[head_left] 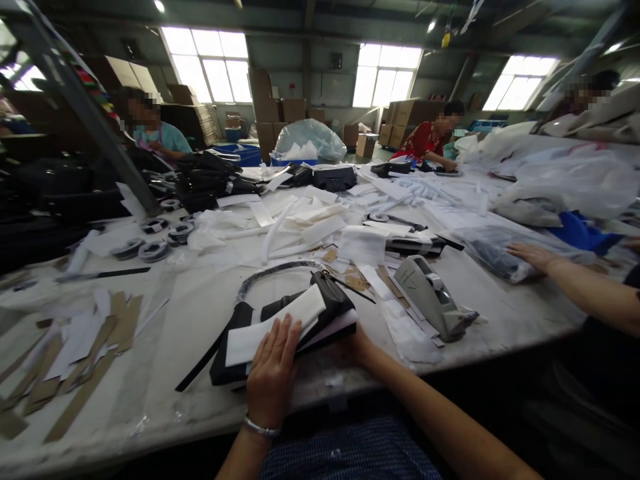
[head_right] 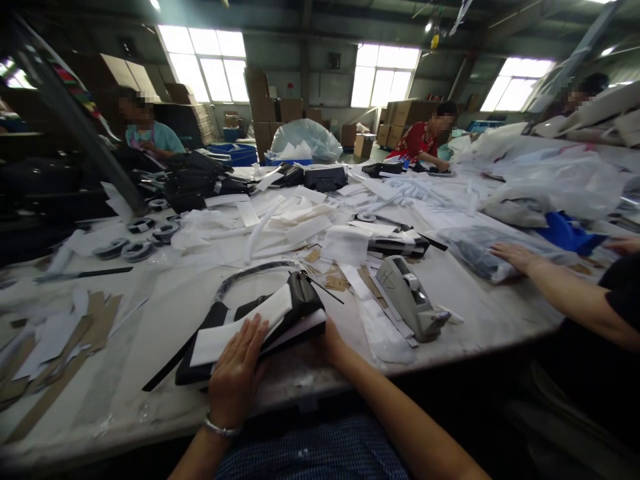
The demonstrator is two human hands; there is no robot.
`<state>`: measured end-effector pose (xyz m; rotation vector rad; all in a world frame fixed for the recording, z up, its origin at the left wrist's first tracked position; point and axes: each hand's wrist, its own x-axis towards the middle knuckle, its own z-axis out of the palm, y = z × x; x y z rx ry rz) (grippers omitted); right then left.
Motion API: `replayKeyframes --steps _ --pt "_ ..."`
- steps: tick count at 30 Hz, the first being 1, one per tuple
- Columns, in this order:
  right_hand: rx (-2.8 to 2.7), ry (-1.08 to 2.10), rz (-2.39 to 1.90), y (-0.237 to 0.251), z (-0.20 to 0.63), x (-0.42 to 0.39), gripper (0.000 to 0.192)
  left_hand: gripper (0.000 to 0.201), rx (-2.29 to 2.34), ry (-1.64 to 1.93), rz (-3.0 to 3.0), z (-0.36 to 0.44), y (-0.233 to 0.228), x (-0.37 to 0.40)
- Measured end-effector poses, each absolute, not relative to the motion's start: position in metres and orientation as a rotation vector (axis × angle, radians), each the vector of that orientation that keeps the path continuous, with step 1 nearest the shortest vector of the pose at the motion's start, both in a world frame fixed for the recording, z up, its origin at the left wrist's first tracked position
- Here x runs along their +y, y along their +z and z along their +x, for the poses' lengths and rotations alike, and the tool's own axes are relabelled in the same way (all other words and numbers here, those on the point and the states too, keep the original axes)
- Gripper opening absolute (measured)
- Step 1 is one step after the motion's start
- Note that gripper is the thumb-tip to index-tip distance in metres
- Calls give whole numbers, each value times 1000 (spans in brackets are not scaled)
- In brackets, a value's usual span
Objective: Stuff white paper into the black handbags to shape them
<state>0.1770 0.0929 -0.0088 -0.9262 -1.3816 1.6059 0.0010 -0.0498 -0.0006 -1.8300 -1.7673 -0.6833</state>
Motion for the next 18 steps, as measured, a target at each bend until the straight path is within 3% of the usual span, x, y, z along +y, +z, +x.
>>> replayKeyframes --steps 7,12,18 --pt "-1725 558 -993 41 235 96 22 51 -1710 -597 -1837 17 -10 -49" --pt "-2312 263 -813 78 176 143 25 49 -1686 -560 -1857 21 -9 -55" --pt "-3031 218 -947 53 86 198 11 50 -1683 -527 -1873 25 -9 -70"
